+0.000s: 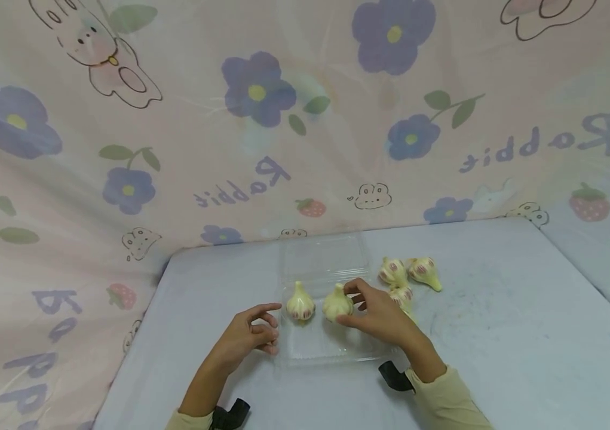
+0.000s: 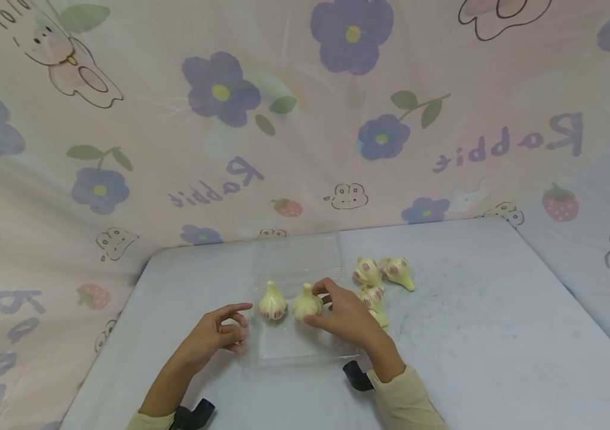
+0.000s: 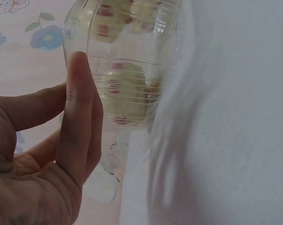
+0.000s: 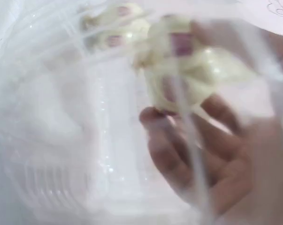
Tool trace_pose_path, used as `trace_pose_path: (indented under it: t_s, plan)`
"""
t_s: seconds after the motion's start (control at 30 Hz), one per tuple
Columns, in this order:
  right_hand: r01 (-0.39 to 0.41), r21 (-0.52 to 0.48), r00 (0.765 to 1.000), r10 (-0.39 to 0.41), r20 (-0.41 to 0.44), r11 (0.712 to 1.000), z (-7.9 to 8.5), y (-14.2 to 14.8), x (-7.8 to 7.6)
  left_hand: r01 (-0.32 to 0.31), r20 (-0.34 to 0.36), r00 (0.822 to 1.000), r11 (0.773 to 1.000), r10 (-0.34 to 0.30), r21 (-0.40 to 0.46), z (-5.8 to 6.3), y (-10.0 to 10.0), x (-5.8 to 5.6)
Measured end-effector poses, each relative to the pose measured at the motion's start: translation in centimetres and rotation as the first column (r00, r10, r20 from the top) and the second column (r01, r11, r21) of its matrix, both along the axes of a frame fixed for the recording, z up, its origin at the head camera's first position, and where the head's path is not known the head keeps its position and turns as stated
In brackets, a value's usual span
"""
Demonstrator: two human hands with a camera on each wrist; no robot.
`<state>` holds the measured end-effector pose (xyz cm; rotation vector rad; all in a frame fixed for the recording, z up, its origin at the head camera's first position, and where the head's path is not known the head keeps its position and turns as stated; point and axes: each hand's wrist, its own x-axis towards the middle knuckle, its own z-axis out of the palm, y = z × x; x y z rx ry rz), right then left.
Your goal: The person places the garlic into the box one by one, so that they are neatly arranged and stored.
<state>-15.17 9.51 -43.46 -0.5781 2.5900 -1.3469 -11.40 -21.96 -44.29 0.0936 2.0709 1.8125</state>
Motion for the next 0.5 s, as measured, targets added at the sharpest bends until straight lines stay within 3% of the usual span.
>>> trace_pose_path:
  t_s: [0.5]
  plan:
    - [0.061,0.113,0.996,-0.053,-0.076,0.992,-1.7,-3.2,-1.2,0.017,0.007,1.000,1.000,-0.017,0.026,0.1,0.1,0.1]
